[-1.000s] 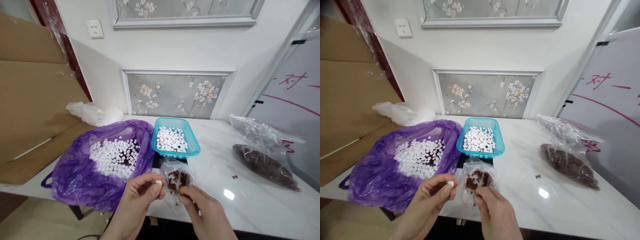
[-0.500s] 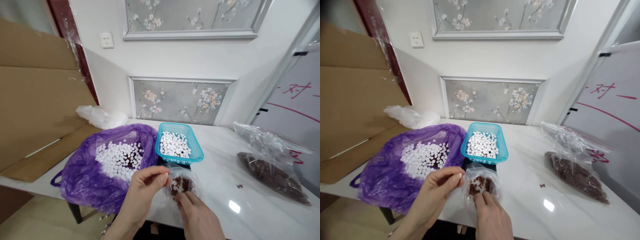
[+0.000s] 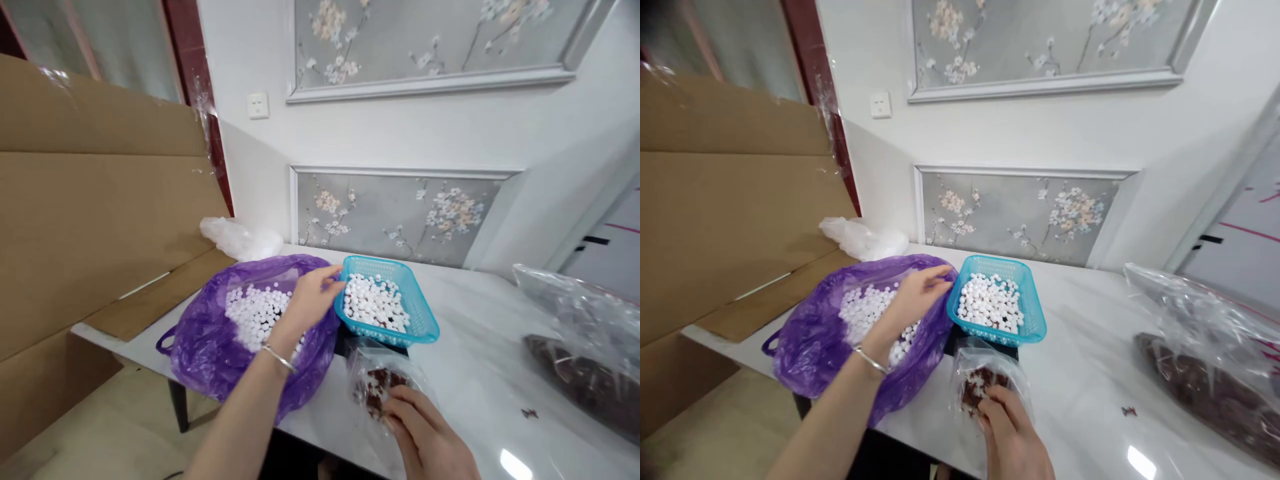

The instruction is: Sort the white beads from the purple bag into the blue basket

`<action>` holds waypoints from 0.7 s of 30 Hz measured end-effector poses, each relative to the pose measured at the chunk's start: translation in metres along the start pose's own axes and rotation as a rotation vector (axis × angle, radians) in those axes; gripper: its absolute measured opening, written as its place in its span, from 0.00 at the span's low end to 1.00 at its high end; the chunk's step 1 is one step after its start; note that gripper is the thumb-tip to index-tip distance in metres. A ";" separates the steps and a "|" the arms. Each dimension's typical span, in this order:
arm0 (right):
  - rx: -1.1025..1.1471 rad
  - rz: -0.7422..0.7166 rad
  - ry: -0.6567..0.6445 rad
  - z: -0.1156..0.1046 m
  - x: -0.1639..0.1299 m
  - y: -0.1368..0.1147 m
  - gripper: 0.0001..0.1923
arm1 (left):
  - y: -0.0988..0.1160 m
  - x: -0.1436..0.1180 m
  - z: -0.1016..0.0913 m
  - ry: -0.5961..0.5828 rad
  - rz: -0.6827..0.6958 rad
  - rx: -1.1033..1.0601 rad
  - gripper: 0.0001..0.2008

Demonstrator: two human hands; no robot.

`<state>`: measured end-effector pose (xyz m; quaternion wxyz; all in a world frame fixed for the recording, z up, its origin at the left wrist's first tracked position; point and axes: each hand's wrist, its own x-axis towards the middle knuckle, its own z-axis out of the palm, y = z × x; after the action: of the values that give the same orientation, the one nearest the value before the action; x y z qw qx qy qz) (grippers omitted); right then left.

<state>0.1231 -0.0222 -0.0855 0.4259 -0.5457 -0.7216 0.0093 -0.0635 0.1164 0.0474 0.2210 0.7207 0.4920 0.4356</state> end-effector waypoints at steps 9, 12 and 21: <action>0.219 0.043 -0.028 -0.004 0.015 -0.024 0.17 | -0.069 -0.032 -0.069 -0.305 -0.214 0.530 0.07; 0.265 0.050 -0.036 -0.007 0.015 -0.027 0.14 | -0.082 -0.039 -0.057 -0.328 -0.253 0.642 0.11; 0.296 0.118 -0.043 -0.010 0.012 -0.026 0.10 | -0.072 -0.038 -0.062 -0.252 -0.146 0.711 0.11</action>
<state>0.1091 -0.0281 -0.0595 0.4849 -0.5180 -0.6880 0.1523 -0.1584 0.1058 0.0104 0.0466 0.7632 0.6314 0.1290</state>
